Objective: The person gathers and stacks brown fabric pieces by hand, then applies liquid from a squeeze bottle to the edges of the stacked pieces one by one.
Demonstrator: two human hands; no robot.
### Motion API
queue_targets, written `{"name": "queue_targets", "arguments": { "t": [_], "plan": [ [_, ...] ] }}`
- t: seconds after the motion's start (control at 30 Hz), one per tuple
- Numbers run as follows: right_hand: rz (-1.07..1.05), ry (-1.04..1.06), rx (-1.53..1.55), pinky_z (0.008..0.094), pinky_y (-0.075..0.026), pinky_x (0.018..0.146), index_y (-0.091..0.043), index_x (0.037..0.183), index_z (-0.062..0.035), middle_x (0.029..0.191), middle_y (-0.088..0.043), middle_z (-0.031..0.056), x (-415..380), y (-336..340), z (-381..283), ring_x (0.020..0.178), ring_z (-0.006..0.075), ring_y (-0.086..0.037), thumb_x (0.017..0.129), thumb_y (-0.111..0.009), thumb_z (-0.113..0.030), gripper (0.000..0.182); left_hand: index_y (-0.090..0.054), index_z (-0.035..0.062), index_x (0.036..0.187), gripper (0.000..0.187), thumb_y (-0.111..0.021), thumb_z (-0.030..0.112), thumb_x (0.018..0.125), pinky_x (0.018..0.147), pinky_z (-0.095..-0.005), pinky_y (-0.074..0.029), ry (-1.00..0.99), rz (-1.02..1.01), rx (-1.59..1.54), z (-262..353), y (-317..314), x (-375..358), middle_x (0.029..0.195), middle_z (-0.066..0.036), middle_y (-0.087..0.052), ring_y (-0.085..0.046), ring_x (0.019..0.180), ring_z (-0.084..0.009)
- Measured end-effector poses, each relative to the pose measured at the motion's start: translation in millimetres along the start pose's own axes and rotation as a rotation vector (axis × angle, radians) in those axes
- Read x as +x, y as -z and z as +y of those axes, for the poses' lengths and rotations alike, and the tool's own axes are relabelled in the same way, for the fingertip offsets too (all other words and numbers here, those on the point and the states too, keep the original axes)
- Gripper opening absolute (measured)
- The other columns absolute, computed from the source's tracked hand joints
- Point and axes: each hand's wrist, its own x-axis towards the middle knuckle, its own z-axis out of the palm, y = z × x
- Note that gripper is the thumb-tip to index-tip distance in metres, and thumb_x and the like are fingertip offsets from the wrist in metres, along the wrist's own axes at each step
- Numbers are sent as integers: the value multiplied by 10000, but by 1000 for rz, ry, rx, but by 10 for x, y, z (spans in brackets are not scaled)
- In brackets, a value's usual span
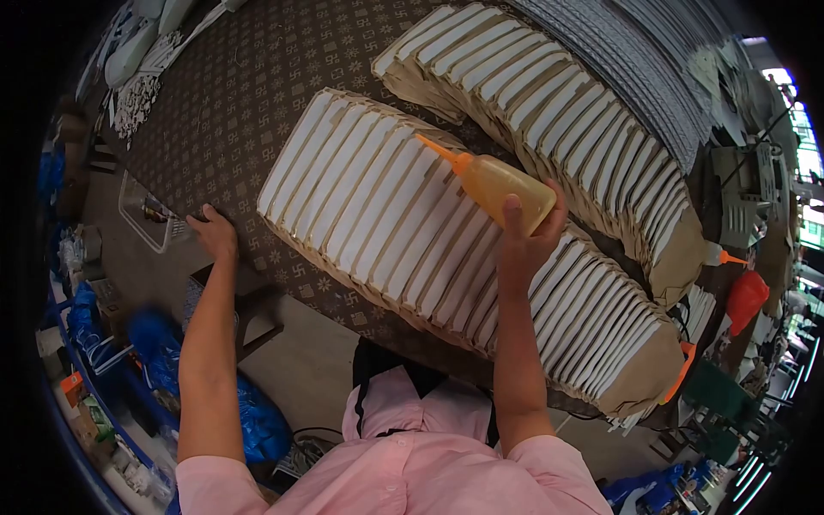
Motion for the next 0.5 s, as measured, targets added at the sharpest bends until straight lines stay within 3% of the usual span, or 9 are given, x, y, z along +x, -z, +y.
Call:
{"name": "queue_targets", "arguments": {
  "t": [0.5],
  "plan": [
    [-132, 5, -77, 266, -460, 787, -418, 1215, -30, 1034, -514, 81, -1, 28, -89, 922, 147, -532, 777, -677, -242, 551, -121, 87, 1382, 684, -288, 525, 885, 892, -474, -367, -7, 5, 11, 16, 14, -7, 1264, -300, -353, -432, 1082, -439]
  ]
}}
